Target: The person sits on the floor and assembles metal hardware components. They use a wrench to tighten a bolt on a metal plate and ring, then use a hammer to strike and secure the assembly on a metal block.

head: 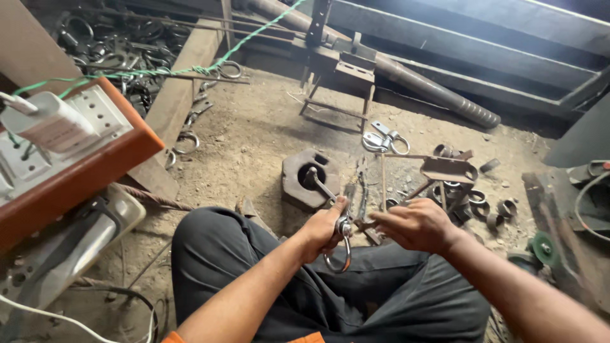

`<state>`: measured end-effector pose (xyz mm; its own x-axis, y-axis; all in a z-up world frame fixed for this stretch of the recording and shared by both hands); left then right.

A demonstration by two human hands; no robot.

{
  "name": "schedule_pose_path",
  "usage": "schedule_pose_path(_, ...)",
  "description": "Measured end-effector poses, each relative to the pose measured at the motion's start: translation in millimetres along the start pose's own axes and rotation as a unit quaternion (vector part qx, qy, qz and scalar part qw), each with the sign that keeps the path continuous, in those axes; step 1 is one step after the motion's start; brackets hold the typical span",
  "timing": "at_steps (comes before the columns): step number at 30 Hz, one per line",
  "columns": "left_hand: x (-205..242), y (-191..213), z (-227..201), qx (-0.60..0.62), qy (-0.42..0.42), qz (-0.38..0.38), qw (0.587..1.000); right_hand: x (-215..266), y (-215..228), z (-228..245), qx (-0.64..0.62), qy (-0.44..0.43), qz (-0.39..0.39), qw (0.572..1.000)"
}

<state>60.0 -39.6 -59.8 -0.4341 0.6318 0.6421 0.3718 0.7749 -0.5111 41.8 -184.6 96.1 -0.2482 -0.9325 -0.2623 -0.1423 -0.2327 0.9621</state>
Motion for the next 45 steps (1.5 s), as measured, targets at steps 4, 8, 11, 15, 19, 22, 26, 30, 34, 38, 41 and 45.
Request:
schedule_pose_path(4,-2.9,28.8,-13.3,0.014,-0.120,-0.073,0.990,42.3,-31.5,-14.9,-0.293,-0.376,-0.273,0.836)
schedule_pose_path(8,-1.2,32.6,-20.0,-0.004,-0.136,-0.157,0.978,40.9,-74.7,26.1,-0.612,-0.587,-0.331,0.414)
schedule_pose_path(11,2.8,31.9,-19.7,0.013,-0.127,-0.165,0.978,12.9,32.7,26.9,-0.437,-0.415,-0.324,0.729)
schedule_pose_path(15,5.2,29.4,-17.6,0.028,-0.090,-0.131,0.987,50.6,99.2,43.9,-0.373,-0.202,-0.593,0.684)
schedule_pose_path(19,5.8,23.5,-13.8,0.035,-0.105,-0.089,0.990,20.0,-65.7,30.1,-0.066,-0.389,-0.089,0.915)
schedule_pose_path(22,1.4,23.7,-11.9,-0.032,-0.131,-0.088,0.987,34.4,-71.8,42.1,-0.184,-0.427,-0.314,0.828)
schedule_pose_path(26,11.8,1.8,-6.4,0.017,-0.150,0.077,0.986,55.8,-73.2,28.4,-0.351,-0.511,-0.392,0.680)
schedule_pose_path(30,29.6,-16.4,-31.7,0.113,-0.129,0.121,0.978,54.3,-122.1,34.4,-0.579,-0.473,-0.385,0.542)
schedule_pose_path(34,28.3,-4.4,-30.6,0.037,-0.161,0.011,0.986,59.0,-153.7,37.1,-0.628,-0.452,-0.419,0.474)
schedule_pose_path(38,20.7,9.2,-36.0,-0.017,-0.235,-0.052,0.970,53.4,-162.7,37.2,-0.631,-0.510,-0.436,0.390)
schedule_pose_path(41,35.8,8.8,-45.8,-0.120,-0.312,-0.126,0.934,47.5,-164.4,41.8,-0.634,-0.523,-0.444,0.357)
schedule_pose_path(45,76.8,-19.0,-65.6,-0.354,-0.438,-0.255,0.786,48.4,-165.0,42.2,-0.635,-0.518,-0.455,0.349)
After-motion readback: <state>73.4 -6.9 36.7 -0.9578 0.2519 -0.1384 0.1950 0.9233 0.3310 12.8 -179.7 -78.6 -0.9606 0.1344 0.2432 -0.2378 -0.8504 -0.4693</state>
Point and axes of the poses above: each hand's wrist, its own x-axis away from the middle knuckle, its own y-axis out of the back of the hand, z = x × y, the point moved 7 cm from there along -x, towards the middle knuckle, and after that the axes turned 14 degrees about y, right-handed, at the moved point
